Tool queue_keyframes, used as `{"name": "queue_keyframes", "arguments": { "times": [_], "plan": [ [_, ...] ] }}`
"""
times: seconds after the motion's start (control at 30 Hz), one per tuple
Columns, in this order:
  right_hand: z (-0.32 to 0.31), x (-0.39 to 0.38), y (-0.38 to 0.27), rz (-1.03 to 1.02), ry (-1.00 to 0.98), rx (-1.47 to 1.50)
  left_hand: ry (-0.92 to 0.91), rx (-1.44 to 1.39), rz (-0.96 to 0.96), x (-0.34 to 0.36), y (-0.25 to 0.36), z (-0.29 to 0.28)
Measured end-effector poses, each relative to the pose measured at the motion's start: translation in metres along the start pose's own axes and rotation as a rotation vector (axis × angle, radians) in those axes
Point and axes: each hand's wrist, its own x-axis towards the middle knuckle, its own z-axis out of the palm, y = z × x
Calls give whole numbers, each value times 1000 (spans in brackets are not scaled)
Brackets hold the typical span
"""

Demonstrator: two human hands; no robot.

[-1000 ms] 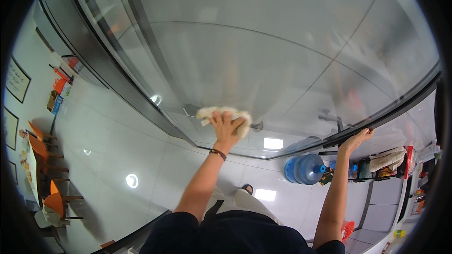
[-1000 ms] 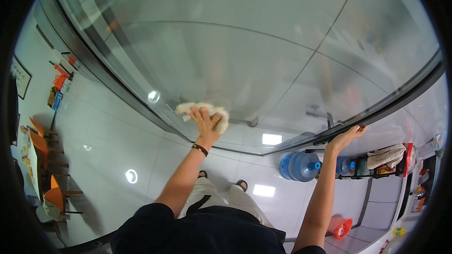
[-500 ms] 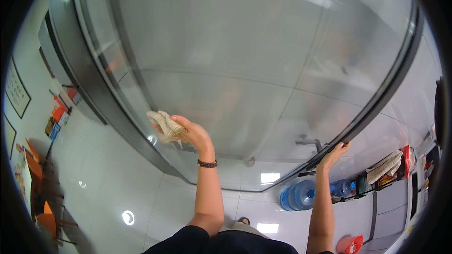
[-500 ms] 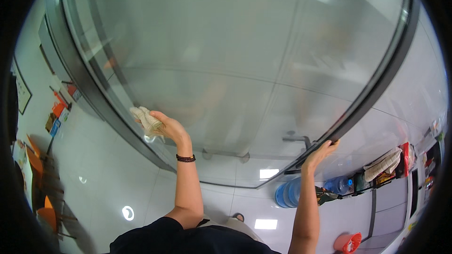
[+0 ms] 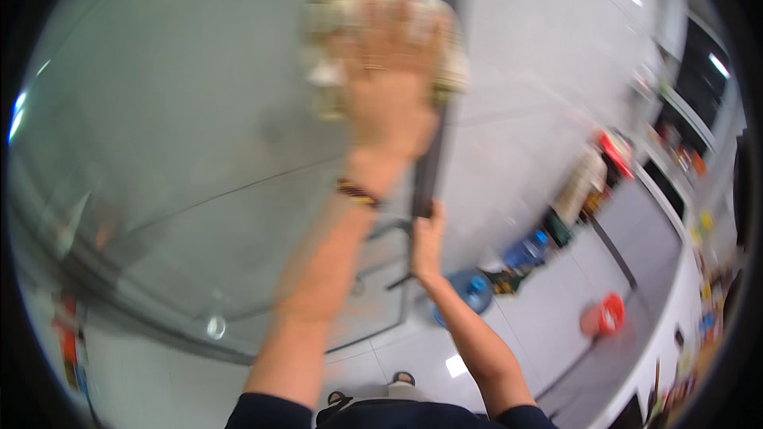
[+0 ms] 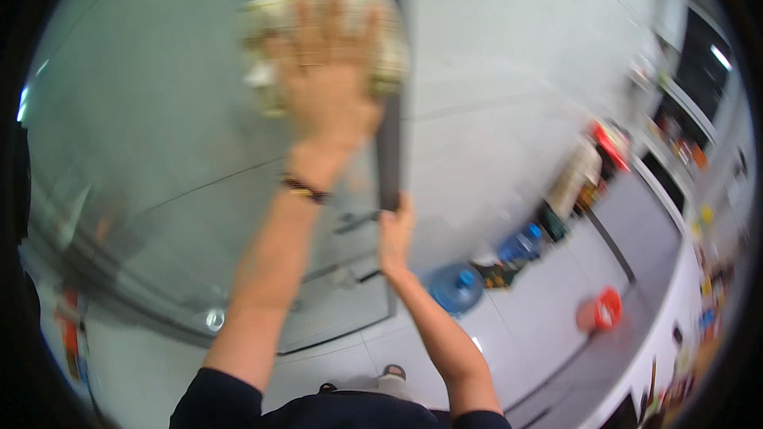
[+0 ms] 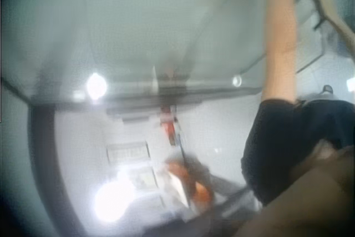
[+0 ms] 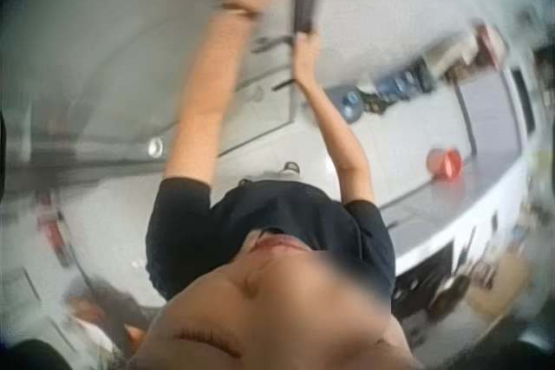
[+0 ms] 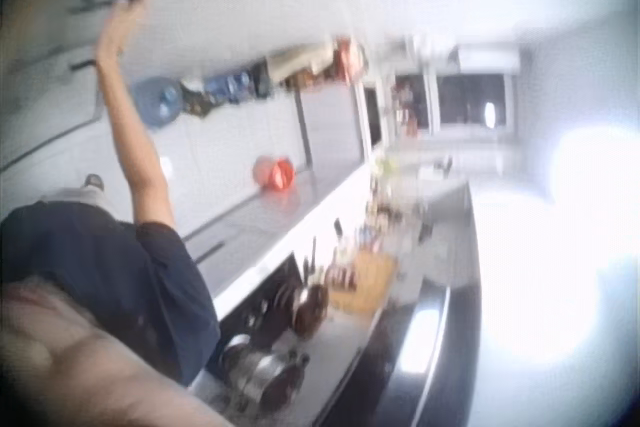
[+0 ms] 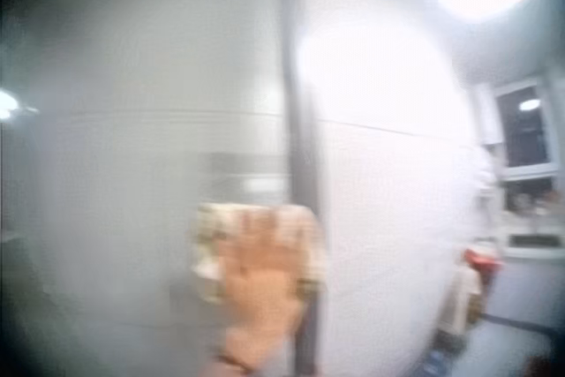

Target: The person wipes a large glass door or panel with a cloth, moving the cloth in vertical and horizontal strokes across the surface. The person occasionally adjusts the cloth and repositions their hands to reach different areas of the glass.

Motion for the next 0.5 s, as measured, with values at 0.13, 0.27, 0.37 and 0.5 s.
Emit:
{"name": "queue_keyframes", "arguments": {
  "times": [0.13,0.27,0.37,0.5],
  "plan": [
    [-9,1,-7,186,20,-213,-170,34,123,-51,1,14],
    [3,-12,-10,49,32,-281,-427,167,320,-144,-7,8],
    [-1,-13,-17,82,-70,-265,-441,3,453,-184,-33,16],
    [-35,-32,-19,112,-111,-282,-321,151,501,-154,-36,9]
  ]
}}
